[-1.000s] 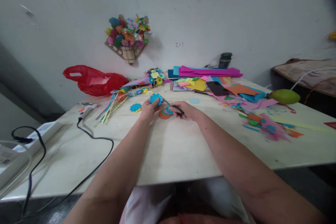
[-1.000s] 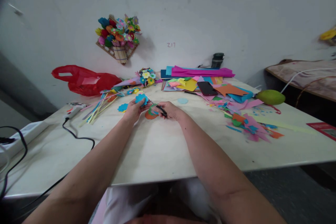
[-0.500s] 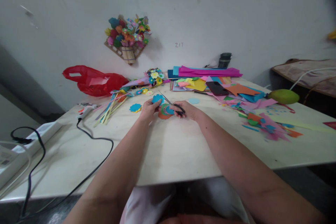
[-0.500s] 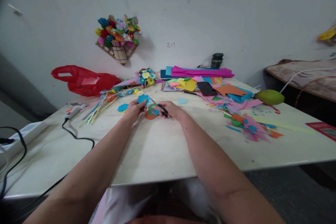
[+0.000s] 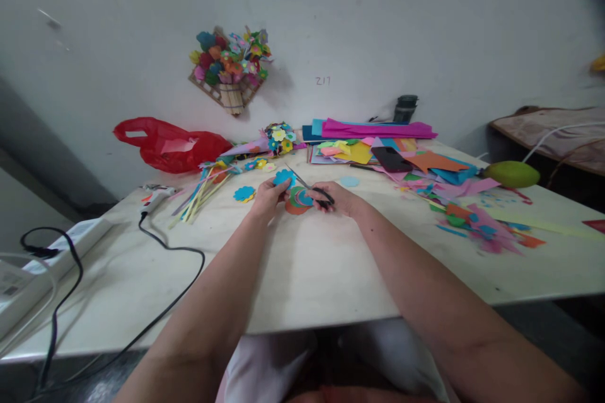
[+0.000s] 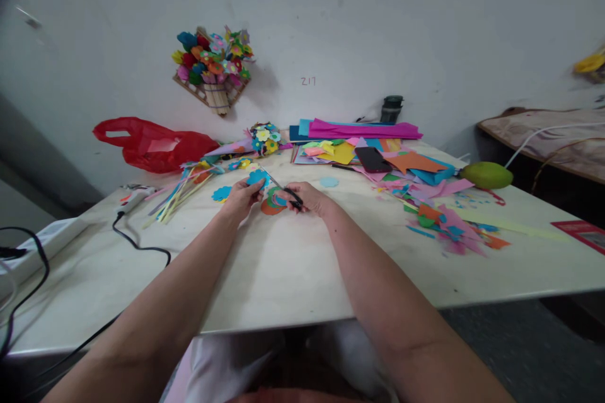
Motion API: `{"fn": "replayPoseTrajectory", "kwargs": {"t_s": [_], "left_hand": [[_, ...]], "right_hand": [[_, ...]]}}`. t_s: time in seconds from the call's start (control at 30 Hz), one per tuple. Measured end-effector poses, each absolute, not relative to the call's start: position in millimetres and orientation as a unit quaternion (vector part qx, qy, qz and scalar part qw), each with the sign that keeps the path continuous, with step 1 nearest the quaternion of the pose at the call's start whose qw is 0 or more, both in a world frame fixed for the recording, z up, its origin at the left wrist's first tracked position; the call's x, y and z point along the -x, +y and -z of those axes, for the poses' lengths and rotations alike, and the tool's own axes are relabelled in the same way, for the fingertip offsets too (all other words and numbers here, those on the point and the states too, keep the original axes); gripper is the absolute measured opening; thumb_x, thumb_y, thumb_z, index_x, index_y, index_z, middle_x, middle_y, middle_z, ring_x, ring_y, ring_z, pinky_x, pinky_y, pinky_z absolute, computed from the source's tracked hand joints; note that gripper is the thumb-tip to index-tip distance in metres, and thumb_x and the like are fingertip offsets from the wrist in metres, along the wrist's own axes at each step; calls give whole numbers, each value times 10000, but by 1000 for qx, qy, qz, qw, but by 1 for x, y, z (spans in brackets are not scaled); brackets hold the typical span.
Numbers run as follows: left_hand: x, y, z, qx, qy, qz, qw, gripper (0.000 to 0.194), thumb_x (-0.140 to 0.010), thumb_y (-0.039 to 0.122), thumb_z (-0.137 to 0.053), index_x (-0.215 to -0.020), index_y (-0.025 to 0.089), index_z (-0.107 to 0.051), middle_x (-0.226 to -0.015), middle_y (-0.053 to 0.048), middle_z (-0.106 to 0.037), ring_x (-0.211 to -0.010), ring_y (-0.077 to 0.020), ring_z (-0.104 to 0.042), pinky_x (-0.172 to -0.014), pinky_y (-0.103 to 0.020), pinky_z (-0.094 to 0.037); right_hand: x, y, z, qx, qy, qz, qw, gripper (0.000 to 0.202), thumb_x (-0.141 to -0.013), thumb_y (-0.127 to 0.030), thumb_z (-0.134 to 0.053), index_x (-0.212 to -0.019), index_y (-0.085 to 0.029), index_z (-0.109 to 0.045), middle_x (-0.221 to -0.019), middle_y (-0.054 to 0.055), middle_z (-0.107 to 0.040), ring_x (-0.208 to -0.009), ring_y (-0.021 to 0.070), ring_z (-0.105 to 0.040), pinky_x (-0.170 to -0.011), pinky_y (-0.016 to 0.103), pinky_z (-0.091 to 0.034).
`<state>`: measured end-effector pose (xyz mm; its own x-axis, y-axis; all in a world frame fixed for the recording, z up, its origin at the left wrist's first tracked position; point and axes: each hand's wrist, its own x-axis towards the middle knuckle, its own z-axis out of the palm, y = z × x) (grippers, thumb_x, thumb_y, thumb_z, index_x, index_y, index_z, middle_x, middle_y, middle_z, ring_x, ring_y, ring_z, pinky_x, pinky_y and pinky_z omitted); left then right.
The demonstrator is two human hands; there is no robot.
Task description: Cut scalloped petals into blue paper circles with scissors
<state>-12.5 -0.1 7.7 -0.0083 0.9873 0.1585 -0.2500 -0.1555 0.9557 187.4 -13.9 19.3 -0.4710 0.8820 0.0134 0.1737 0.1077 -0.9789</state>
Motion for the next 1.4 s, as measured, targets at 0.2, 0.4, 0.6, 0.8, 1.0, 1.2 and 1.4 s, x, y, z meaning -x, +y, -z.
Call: {"fn": "replayPoseTrajectory", "kwargs": {"t_s": [0.2, 0.4, 0.6, 0.8, 1.0, 1.2, 1.4], "left_hand": [[13, -1, -7, -478, 390, -590, 521, 507, -435, 469, -969, -606, 159, -606, -517, 20, -576, -460, -86, -478, -476, -240, -386], [14, 1, -4, -459, 406, -590, 526, 458, -462, 424, -960, -686, 144, -675, -625, -13, -659, -520, -121, -572, -541, -269, -483], [13, 0, -5, -445, 402, -595, 535, 381, -488, 346, -940, -703, 139, -702, -701, -35, -708, -578, -139, -625, -585, -282, -537], [12, -2, -7, -431, 399, -596, 547, 354, -486, 301, -935, -703, 129, -714, -689, -39, -711, -590, -146, -646, -616, -290, -569], [13, -2, -7, -437, 398, -593, 547, 341, -517, 302, -927, -726, 122, -727, -711, -58, -726, -607, -156, -663, -649, -299, -580], [12, -2, -8, -432, 406, -596, 542, 353, -514, 318, -927, -719, 133, -707, -702, -44, -724, -605, -157, -674, -650, -294, -574], [13, -2, -8, -444, 413, -595, 528, 415, -525, 386, -932, -745, 147, -675, -666, -28, -701, -561, -142, -637, -588, -274, -527]], "right_hand": [[-187, -13, -18, 397, -670, -533, 331, 286, -917, -333, -648, -708, -164, -550, -549, -17, -599, -386, 55, -476, -333, 162, -255], [-185, -11, -16, 401, -668, -531, 334, 292, -918, -330, -652, -698, -168, -548, -541, -22, -593, -381, 57, -478, -332, 171, -253], [-185, -11, -17, 405, -666, -531, 334, 290, -918, -336, -647, -701, -169, -550, -537, -25, -594, -376, 56, -470, -333, 174, -242], [-185, -9, -16, 404, -667, -531, 330, 286, -892, -350, -667, -700, -173, -550, -523, -32, -590, -364, 57, -451, -334, 178, -238], [-184, -11, -17, 402, -665, -534, 333, 268, -891, -339, -665, -714, -172, -552, -514, -36, -579, -361, 56, -439, -335, 176, -236], [-183, -11, -16, 405, -664, -534, 333, 252, -839, -339, -721, -734, -175, -561, -515, -45, -568, -375, 59, -444, -337, 173, -237], [-182, -13, -19, 415, -661, -535, 325, 237, -841, -318, -697, -715, -175, -555, -495, -51, -555, -364, 57, -428, -334, 169, -233]]}}
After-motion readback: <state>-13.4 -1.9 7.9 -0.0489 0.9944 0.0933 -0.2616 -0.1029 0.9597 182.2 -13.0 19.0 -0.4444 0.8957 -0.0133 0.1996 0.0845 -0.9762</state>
